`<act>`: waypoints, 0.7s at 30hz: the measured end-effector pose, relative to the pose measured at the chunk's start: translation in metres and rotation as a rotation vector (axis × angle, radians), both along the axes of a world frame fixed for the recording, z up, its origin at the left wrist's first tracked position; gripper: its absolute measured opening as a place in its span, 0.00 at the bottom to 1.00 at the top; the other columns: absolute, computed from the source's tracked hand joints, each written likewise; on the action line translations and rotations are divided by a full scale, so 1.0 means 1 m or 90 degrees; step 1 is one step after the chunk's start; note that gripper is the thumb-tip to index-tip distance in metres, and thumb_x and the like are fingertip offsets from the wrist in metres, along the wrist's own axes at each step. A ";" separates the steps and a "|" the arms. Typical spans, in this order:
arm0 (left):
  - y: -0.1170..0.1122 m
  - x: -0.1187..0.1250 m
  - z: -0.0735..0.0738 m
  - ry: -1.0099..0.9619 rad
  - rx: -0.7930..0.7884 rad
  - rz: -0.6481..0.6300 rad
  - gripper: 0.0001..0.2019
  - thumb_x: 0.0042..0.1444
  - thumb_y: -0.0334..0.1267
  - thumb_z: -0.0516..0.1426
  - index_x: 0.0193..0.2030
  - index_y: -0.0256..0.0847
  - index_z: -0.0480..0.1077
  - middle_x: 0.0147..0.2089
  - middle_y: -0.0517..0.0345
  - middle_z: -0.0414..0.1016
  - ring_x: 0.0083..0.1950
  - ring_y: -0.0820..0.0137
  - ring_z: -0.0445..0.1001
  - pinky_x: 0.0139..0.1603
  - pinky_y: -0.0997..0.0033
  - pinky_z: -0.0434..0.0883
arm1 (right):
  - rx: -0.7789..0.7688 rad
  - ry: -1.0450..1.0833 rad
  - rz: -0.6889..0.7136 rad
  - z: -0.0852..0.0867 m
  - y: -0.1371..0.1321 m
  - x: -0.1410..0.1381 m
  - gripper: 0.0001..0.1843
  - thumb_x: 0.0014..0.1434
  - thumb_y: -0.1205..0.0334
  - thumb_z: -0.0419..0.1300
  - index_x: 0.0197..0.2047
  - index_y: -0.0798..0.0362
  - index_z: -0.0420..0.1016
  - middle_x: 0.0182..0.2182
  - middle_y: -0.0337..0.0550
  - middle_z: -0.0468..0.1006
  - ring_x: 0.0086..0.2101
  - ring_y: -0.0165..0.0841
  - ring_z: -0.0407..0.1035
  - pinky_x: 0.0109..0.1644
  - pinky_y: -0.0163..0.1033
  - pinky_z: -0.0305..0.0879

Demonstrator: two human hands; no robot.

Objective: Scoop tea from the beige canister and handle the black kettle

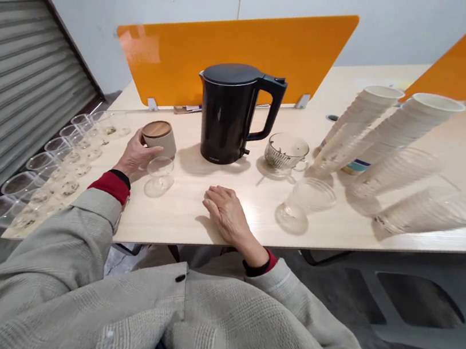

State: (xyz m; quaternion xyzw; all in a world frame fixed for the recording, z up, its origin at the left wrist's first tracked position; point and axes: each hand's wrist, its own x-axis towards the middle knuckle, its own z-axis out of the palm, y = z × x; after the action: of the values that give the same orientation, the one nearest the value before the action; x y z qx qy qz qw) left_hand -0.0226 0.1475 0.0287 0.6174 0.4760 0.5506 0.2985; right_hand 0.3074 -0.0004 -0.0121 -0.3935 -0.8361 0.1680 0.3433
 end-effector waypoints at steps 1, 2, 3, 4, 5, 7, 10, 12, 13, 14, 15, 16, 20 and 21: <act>0.002 0.003 -0.002 -0.009 -0.009 -0.016 0.44 0.37 0.50 0.78 0.61 0.40 0.70 0.63 0.42 0.81 0.64 0.53 0.80 0.64 0.54 0.79 | 0.001 -0.005 0.002 0.001 -0.001 0.000 0.27 0.81 0.48 0.41 0.47 0.48 0.80 0.50 0.51 0.87 0.60 0.46 0.76 0.69 0.60 0.67; 0.003 0.005 -0.003 -0.017 -0.018 -0.027 0.45 0.37 0.49 0.78 0.62 0.40 0.69 0.65 0.41 0.80 0.64 0.53 0.80 0.64 0.54 0.79 | 0.003 -0.005 0.003 0.002 -0.001 -0.001 0.27 0.81 0.48 0.42 0.47 0.47 0.80 0.49 0.51 0.87 0.60 0.47 0.77 0.68 0.61 0.67; 0.004 0.006 -0.005 -0.024 -0.028 -0.036 0.46 0.36 0.49 0.79 0.63 0.39 0.69 0.66 0.40 0.79 0.65 0.53 0.79 0.65 0.54 0.79 | 0.005 -0.002 0.001 0.002 -0.001 -0.001 0.27 0.81 0.47 0.42 0.47 0.47 0.80 0.49 0.51 0.87 0.60 0.47 0.77 0.68 0.61 0.68; 0.005 0.007 -0.007 -0.029 -0.038 -0.044 0.48 0.35 0.48 0.79 0.63 0.39 0.69 0.67 0.40 0.79 0.66 0.53 0.79 0.65 0.54 0.79 | 0.007 0.002 -0.001 0.002 -0.001 -0.001 0.27 0.81 0.47 0.42 0.47 0.47 0.81 0.49 0.52 0.87 0.60 0.48 0.77 0.67 0.62 0.69; 0.007 0.007 -0.008 -0.032 -0.047 -0.052 0.49 0.34 0.48 0.79 0.64 0.39 0.69 0.67 0.40 0.79 0.66 0.53 0.79 0.65 0.54 0.79 | 0.008 0.005 -0.004 0.001 -0.001 -0.001 0.27 0.81 0.46 0.43 0.48 0.47 0.81 0.50 0.52 0.87 0.60 0.49 0.77 0.67 0.63 0.69; 0.010 0.008 -0.011 -0.032 -0.060 -0.073 0.52 0.32 0.48 0.80 0.65 0.40 0.68 0.68 0.40 0.78 0.67 0.51 0.79 0.66 0.53 0.79 | 0.008 0.006 -0.010 -0.001 -0.002 -0.001 0.27 0.80 0.46 0.43 0.50 0.47 0.82 0.51 0.52 0.87 0.62 0.50 0.76 0.67 0.64 0.69; 0.014 0.009 -0.014 -0.019 -0.064 -0.103 0.54 0.32 0.49 0.80 0.68 0.40 0.67 0.70 0.39 0.76 0.69 0.50 0.77 0.66 0.53 0.79 | 0.012 -0.001 -0.028 -0.005 -0.002 -0.001 0.28 0.80 0.44 0.44 0.53 0.47 0.82 0.55 0.54 0.86 0.63 0.51 0.75 0.67 0.66 0.70; 0.016 0.010 -0.014 -0.013 -0.068 -0.117 0.54 0.33 0.48 0.80 0.69 0.40 0.67 0.71 0.39 0.75 0.70 0.50 0.77 0.66 0.52 0.79 | 0.015 -0.006 -0.039 -0.007 -0.003 -0.001 0.29 0.80 0.43 0.44 0.55 0.49 0.82 0.58 0.56 0.84 0.63 0.53 0.75 0.67 0.67 0.70; 0.016 0.010 -0.014 -0.011 -0.070 -0.121 0.54 0.34 0.48 0.80 0.69 0.40 0.66 0.71 0.39 0.75 0.70 0.50 0.76 0.66 0.52 0.79 | 0.014 -0.010 -0.042 -0.007 -0.003 0.000 0.29 0.80 0.42 0.44 0.56 0.49 0.82 0.59 0.57 0.84 0.63 0.53 0.75 0.67 0.67 0.70; 0.017 0.010 -0.013 -0.009 -0.071 -0.125 0.54 0.34 0.47 0.80 0.70 0.40 0.67 0.72 0.39 0.75 0.71 0.49 0.76 0.67 0.51 0.78 | 0.012 -0.013 -0.043 -0.008 -0.003 0.000 0.29 0.80 0.43 0.44 0.57 0.49 0.82 0.60 0.56 0.83 0.64 0.53 0.74 0.67 0.68 0.70; 0.017 0.010 -0.013 -0.009 -0.072 -0.127 0.54 0.34 0.46 0.80 0.70 0.40 0.67 0.72 0.39 0.75 0.71 0.49 0.75 0.67 0.51 0.78 | 0.009 -0.015 -0.042 -0.008 -0.003 0.000 0.28 0.80 0.43 0.45 0.58 0.48 0.82 0.60 0.56 0.83 0.64 0.53 0.74 0.67 0.68 0.70; 0.017 0.009 -0.012 -0.011 -0.070 -0.128 0.54 0.34 0.45 0.80 0.70 0.40 0.67 0.72 0.39 0.75 0.71 0.49 0.75 0.68 0.51 0.77 | 0.007 -0.018 -0.041 -0.008 -0.003 0.001 0.27 0.80 0.43 0.45 0.58 0.47 0.82 0.60 0.55 0.83 0.64 0.53 0.74 0.67 0.68 0.70; 0.016 0.007 -0.012 -0.018 -0.061 -0.120 0.53 0.33 0.43 0.80 0.69 0.40 0.67 0.71 0.40 0.76 0.71 0.50 0.75 0.69 0.51 0.77 | 0.006 -0.027 -0.041 -0.009 -0.003 0.002 0.27 0.79 0.42 0.46 0.59 0.46 0.81 0.61 0.55 0.83 0.64 0.53 0.74 0.67 0.68 0.70; 0.016 0.006 -0.013 -0.016 -0.057 -0.116 0.53 0.33 0.43 0.80 0.69 0.40 0.68 0.70 0.40 0.76 0.71 0.50 0.75 0.68 0.52 0.77 | 0.006 -0.028 -0.042 -0.009 -0.004 0.002 0.28 0.79 0.42 0.46 0.59 0.47 0.81 0.61 0.56 0.82 0.64 0.53 0.74 0.67 0.68 0.70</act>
State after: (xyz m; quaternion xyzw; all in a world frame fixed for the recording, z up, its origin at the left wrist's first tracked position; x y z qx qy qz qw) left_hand -0.0161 0.1630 0.0155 0.6375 0.4382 0.5066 0.3807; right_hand 0.3096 -0.0039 -0.0208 -0.4228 -0.8307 0.1443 0.3322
